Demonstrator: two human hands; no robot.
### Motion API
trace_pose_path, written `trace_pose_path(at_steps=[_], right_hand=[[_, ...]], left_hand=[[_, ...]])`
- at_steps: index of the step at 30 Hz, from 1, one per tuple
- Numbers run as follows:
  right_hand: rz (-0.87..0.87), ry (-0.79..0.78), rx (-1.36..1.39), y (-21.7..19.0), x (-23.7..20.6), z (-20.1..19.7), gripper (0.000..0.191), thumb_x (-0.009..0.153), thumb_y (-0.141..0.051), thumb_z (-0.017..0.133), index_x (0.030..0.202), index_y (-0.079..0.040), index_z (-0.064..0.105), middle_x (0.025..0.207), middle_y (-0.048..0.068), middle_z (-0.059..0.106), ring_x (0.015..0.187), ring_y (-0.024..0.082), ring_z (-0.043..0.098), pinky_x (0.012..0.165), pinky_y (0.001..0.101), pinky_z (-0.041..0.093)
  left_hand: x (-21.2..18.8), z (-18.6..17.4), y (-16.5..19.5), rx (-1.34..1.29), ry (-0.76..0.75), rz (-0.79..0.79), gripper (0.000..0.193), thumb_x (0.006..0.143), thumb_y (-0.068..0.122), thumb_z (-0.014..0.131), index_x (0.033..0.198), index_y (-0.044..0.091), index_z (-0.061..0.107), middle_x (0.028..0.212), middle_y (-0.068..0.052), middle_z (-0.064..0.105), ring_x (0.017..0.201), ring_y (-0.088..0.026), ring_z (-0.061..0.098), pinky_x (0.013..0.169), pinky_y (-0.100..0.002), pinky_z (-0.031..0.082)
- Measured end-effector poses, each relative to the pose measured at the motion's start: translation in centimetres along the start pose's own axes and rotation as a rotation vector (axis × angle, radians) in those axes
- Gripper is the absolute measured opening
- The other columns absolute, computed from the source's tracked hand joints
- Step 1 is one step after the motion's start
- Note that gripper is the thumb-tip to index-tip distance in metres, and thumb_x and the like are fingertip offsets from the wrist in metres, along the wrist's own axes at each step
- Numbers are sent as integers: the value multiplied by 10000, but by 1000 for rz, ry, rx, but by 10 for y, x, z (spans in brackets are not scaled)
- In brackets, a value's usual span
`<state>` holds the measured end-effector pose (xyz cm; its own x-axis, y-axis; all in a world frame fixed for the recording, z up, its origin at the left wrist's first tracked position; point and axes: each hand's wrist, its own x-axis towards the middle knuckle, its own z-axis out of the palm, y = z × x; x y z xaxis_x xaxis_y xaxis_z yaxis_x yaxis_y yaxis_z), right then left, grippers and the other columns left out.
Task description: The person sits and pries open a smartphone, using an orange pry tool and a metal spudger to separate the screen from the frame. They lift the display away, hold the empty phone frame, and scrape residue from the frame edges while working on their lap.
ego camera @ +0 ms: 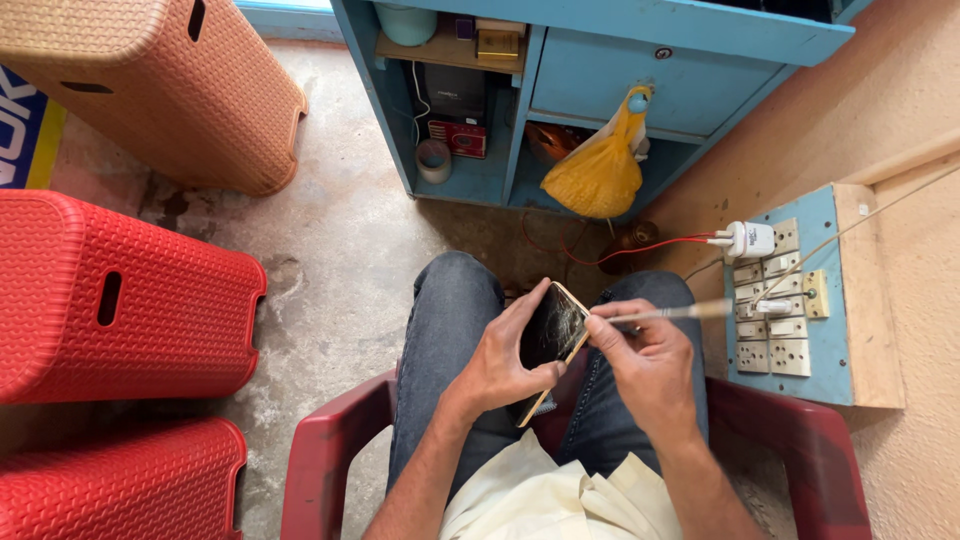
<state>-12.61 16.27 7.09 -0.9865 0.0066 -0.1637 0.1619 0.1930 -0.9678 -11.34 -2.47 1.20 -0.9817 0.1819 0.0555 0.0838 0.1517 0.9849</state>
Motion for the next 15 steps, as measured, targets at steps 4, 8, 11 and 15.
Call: trace_pose_path(at_steps=[4,8,11,15], right_hand=[[68,-24,-78,-7,16,-19,145,925,-110,741,1042,-24,752,870,28,714,795,77,671,709,217,538],[104,-162,-8,-7,29,-31,155,915,-102,753,1034,-4,733,866,34,718,798,89,662,708,228,540],[115,-220,-22,-2,36,-36,136,920,-90,748,1022,0,745,872,44,733,818,97,678,731,239,555],[129,-278,115,10,40,-36,125,913,-79,741,1004,6,726,884,79,760,830,133,725,770,271,602]], left_hand=[[-2,-4,0,-13,-42,32,962,687,246,724,1566,4,416,1466,-233,573,1352,-344,578,1151,-404,434],[-4,-8,1,-59,-107,14,926,707,226,693,1569,22,425,1506,-221,557,1402,-338,552,1192,-403,404],[-5,-9,5,-58,-130,3,920,713,227,686,1570,30,418,1540,-219,529,1436,-343,523,1204,-409,387],[-7,-10,7,-13,-127,12,931,709,277,676,1569,36,414,1534,-220,524,1410,-347,533,1187,-416,405]])
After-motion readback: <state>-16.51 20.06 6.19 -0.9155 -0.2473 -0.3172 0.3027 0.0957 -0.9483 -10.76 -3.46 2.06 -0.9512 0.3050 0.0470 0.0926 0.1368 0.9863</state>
